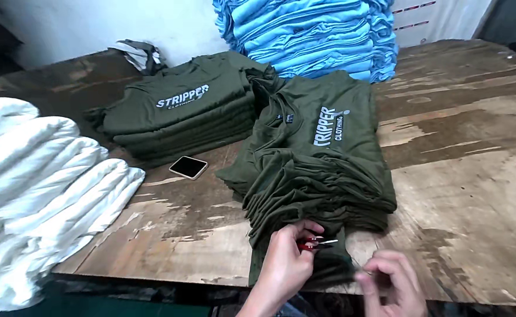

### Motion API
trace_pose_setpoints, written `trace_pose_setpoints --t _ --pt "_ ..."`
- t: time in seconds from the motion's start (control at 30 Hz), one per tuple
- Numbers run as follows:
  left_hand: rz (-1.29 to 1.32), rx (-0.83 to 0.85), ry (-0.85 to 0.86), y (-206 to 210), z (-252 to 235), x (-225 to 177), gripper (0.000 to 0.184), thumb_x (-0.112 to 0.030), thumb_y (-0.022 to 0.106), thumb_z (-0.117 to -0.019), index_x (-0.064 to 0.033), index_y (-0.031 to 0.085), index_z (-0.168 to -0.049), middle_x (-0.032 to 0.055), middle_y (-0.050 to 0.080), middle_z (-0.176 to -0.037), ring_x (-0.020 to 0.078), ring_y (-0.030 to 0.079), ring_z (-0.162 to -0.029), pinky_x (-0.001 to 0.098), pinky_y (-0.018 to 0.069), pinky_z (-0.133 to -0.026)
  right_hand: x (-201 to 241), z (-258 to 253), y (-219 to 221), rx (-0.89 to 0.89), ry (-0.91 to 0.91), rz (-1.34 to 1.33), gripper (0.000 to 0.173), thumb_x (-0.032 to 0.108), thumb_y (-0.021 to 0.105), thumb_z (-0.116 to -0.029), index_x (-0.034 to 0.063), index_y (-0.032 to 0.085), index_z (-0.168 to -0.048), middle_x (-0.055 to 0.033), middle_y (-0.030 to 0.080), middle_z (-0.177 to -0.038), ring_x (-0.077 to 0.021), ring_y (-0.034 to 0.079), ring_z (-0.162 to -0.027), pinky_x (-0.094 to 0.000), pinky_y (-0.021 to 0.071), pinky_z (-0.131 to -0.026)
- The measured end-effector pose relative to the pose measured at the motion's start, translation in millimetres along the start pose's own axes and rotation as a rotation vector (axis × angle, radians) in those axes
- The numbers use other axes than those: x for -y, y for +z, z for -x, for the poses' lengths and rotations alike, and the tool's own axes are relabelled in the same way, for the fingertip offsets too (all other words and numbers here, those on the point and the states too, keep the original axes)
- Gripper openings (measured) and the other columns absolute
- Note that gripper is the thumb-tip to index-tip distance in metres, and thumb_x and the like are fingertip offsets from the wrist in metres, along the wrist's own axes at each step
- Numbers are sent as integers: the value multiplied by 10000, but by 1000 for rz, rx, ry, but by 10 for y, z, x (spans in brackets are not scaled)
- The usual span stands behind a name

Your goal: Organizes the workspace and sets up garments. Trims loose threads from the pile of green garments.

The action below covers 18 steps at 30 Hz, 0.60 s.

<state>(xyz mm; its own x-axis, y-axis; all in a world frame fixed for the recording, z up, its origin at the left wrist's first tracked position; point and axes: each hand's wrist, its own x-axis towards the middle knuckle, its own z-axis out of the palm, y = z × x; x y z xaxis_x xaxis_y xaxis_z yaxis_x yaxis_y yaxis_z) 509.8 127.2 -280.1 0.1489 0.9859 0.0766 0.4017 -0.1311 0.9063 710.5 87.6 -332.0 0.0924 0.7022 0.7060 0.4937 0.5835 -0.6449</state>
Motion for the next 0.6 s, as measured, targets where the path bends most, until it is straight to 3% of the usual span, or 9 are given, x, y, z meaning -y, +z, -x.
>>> trace_pose_setpoints --t 0.07,0.1,0.17,0.23,0.27,0.33,0.43,0.53,0.6 --pt "5 7 20 3 16 5 267 -56 663 -895 -146 728 -1137 -70 754 -894 32 699 -789 239 586 -718 30 -16 75 40 3 40 483 504 816 -840 172 647 -1148 -59 563 -1172 -72 578 -1063 -205 514 -869" --pt "16 7 53 6 43 15 275 -60 676 -886 -143 733 -1142 -66 757 -921 32 704 -808 237 594 -728 3 -7 131 20 -33 31 416 411 832 -851 177 704 -1171 -72 601 -1172 -88 610 -1062 -218 544 -883" --pt "1 -18 181 12 152 50 317 -165 773 -871 -138 748 -1185 -46 753 -1054 38 711 -916 241 618 -796 -60 65 150 -43 -135 -30 146 157 761 -914 176 786 -1057 -10 707 -1021 -78 681 -972 -222 590 -853" --pt "-163 -127 376 22 275 116 371 -383 800 -869 -194 775 -1187 -56 735 -1124 59 675 -1017 276 584 -868 -59 138 0 11 -190 -42 170 83 653 -964 186 761 -1046 41 692 -1011 -53 659 -985 -203 561 -885" --pt "-251 -213 484 43 326 161 315 -416 781 -882 -234 792 -1138 -74 740 -1101 76 659 -1004 315 542 -866 -38 177 -73 35 -187 -47 163 78 641 -976 180 752 -1037 44 680 -1017 -47 646 -1000 -192 547 -900" --pt "-411 -361 690 118 394 249 186 -364 740 -931 -284 778 -1094 -92 736 -1068 96 628 -973 351 460 -880 -8 260 -169 60 -180 -62 149 70 644 -978 164 749 -1026 33 668 -1020 -47 633 -1014 -185 531 -913" --pt "-577 -436 907 246 378 337 177 -249 661 -987 -265 708 -1157 -65 705 -1127 136 590 -1025 370 390 -963 21 318 -186 85 -201 -69 148 73 652 -976 161 746 -1050 29 669 -1038 -54 631 -1045 -186 523 -940" --pt "-626 -410 974 303 299 365 201 -171 650 -977 -209 718 -1162 -28 721 -1086 156 595 -960 361 413 -894 34 313 -149 82 -199 -55 99 111 690 -962 162 742 -1028 25 663 -1010 -62 635 -1021 -193 534 -920" --pt "-638 -408 969 290 279 367 183 -167 666 -967 -201 740 -1131 -27 736 -1049 157 605 -913 358 431 -848 29 299 -138 63 -137 -1 120 276 756 -923 171 734 -978 19 665 -1009 -67 639 -1018 -223 543 -909"
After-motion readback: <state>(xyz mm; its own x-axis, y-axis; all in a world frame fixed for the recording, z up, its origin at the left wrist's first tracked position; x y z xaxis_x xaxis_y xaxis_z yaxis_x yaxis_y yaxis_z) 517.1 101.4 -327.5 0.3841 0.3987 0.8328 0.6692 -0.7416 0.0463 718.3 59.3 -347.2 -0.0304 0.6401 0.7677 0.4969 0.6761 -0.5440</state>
